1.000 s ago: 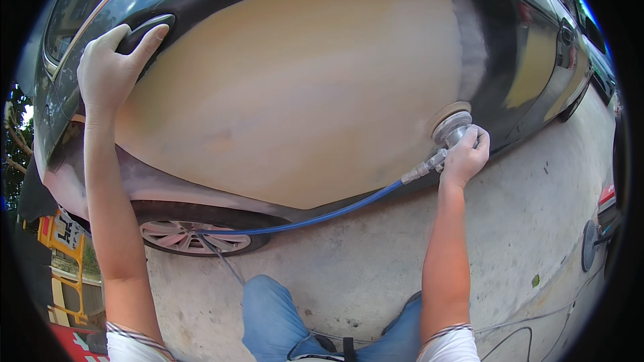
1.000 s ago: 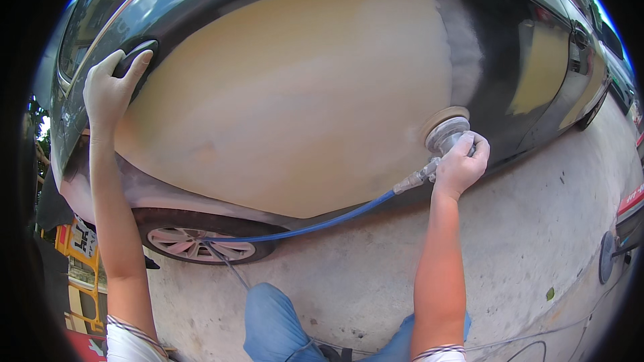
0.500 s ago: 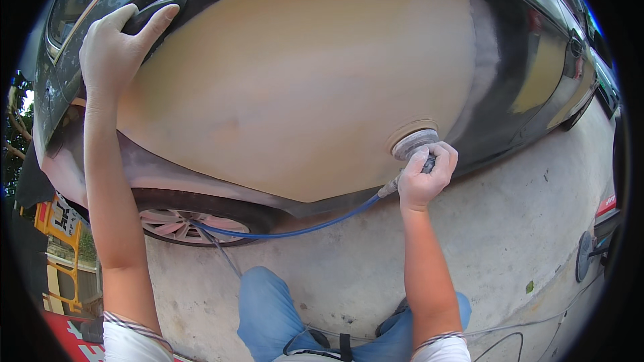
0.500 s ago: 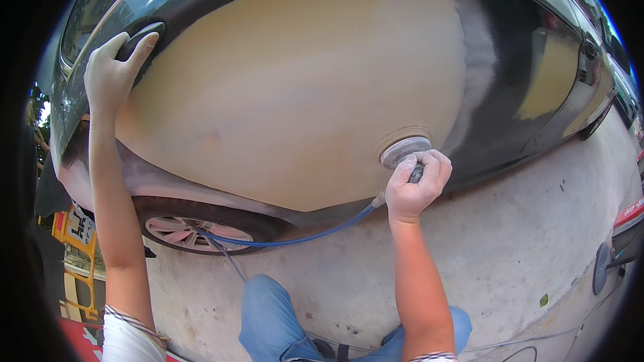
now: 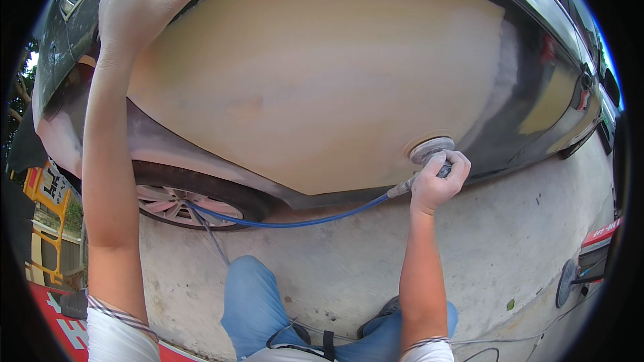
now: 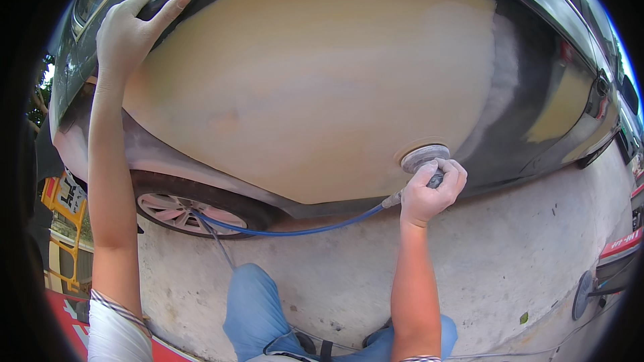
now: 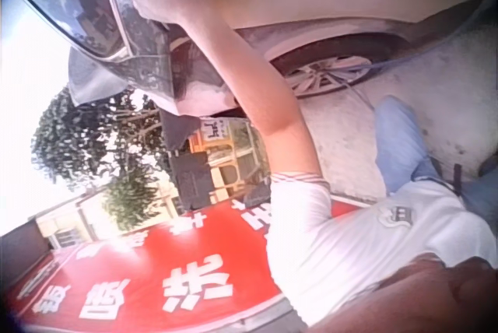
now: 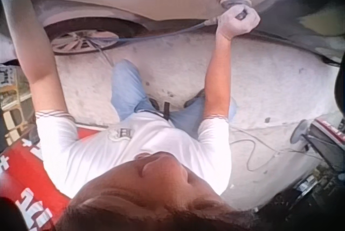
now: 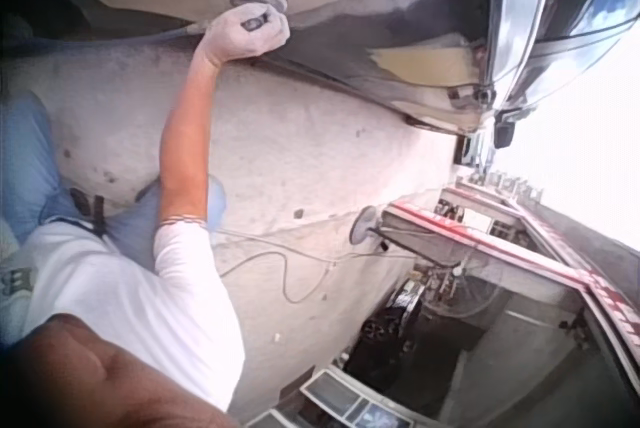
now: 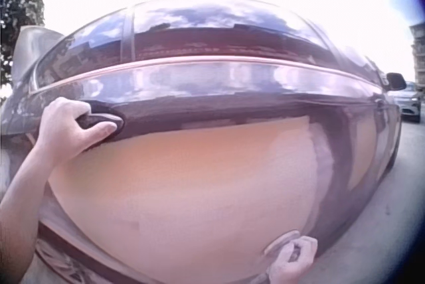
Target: The person uses a pneumatic orbital sander to sand a large section of a car's side panel. They move the sander in circular and sweeping motions across the surface, occasionally pausing to touch the panel with their hand.
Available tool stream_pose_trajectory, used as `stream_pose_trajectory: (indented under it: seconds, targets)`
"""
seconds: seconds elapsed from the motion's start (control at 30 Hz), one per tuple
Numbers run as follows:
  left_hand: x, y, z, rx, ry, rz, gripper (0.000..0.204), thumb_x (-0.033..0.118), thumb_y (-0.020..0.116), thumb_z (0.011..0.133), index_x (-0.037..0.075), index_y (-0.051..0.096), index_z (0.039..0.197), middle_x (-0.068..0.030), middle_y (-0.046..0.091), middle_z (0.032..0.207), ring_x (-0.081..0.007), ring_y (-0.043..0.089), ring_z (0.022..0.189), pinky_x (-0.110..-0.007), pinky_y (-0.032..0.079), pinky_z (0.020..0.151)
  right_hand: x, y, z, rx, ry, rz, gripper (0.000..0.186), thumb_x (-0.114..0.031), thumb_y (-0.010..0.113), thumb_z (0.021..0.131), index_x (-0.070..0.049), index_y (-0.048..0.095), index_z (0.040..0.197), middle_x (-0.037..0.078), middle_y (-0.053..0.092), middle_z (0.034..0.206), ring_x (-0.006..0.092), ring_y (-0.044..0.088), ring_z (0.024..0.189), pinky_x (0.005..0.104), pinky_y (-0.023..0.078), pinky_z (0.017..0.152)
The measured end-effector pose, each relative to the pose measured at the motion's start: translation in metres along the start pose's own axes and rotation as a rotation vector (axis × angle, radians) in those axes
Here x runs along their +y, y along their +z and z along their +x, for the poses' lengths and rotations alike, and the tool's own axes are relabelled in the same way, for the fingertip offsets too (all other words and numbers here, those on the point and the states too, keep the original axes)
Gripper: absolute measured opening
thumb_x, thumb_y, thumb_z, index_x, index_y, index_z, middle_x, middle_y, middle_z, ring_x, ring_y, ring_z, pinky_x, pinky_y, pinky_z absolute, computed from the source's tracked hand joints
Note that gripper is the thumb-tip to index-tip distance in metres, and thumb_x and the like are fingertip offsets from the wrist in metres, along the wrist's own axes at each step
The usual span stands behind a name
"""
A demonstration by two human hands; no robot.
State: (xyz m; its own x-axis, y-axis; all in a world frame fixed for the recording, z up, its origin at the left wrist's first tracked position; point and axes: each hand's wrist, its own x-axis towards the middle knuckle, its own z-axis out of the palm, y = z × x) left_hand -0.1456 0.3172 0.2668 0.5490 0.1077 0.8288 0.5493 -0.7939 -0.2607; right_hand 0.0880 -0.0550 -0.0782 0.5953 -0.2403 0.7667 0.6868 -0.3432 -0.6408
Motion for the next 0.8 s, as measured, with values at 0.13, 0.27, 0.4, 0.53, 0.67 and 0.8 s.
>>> stream_pose_trajectory:
  seconds: [0.13,0.27,0.4,0.53,0.67,0.8]
  targets:
    - [-0.005,0.0,0.0,-0.044,-0.001,0.005,0.085,0.089,0.063,0.088,0.006,0.081,0.098,-0.0074,0.075,0.078,-0.0193,0.072,0.073,-0.033,0.056,0.069,-0.019,0.001,0.027,0.012,-0.066,-0.014,0.008,0.0,0.067,0.087,0.001,0.066,0.094,0.014,0.064,0.106,0.0328,0.063,0.101,0.0459,0.052,0.093]
    - [0.01,-0.009,0.002,-0.033,0.007,-0.014,0.085,0.089,0.062,0.088,0.007,0.081,0.099,-0.0069,0.075,0.08,-0.0181,0.072,0.073,-0.033,0.056,0.069,-0.041,0.002,0.033,-0.005,-0.099,0.004,0.006,0.001,0.068,0.087,0.001,0.066,0.092,0.013,0.063,0.105,0.0321,0.062,0.101,0.045,0.052,0.093]
    - [0.043,-0.023,-0.001,0.072,-0.106,0.014,0.065,0.064,0.082,0.081,0.001,0.074,0.07,-0.0206,0.07,0.068,-0.0386,0.071,0.067,-0.048,0.053,0.065,-0.06,0.005,0.043,-0.017,-0.157,0.028,0.006,0.002,0.069,0.087,0.0,0.066,0.091,0.013,0.063,0.104,0.0311,0.061,0.101,0.0446,0.052,0.092]
    - [0.061,-0.029,-0.006,0.18,-0.038,0.031,0.065,0.064,0.082,0.081,0.001,0.074,0.068,-0.0199,0.069,0.067,-0.0385,0.07,0.066,-0.048,0.053,0.065,-0.083,0.008,0.044,-0.059,-0.249,0.035,0.008,0.001,0.072,0.085,-0.001,0.066,0.091,0.012,0.064,0.104,0.0307,0.059,0.101,0.0436,0.051,0.088]
    - [0.049,-0.028,0.0,0.124,-0.057,-0.009,0.065,0.064,0.082,0.081,0.001,0.074,0.069,-0.0196,0.07,0.067,-0.038,0.07,0.066,-0.048,0.053,0.065,-0.106,0.013,0.024,-0.154,-0.448,0.043,0.015,0.0,0.078,0.076,-0.006,0.07,0.087,0.008,0.065,0.1,0.0293,0.056,0.097,0.0418,0.051,0.083]
    - [0.043,-0.025,0.002,0.115,-0.035,-0.039,0.066,0.065,0.082,0.082,0.001,0.075,0.07,-0.0197,0.069,0.067,-0.0372,0.07,0.065,-0.048,0.053,0.065,-0.102,0.012,0.016,-0.175,-0.451,0.02,0.015,0.001,0.078,0.077,-0.006,0.07,0.087,0.008,0.065,0.101,0.0293,0.057,0.097,0.0415,0.051,0.082]
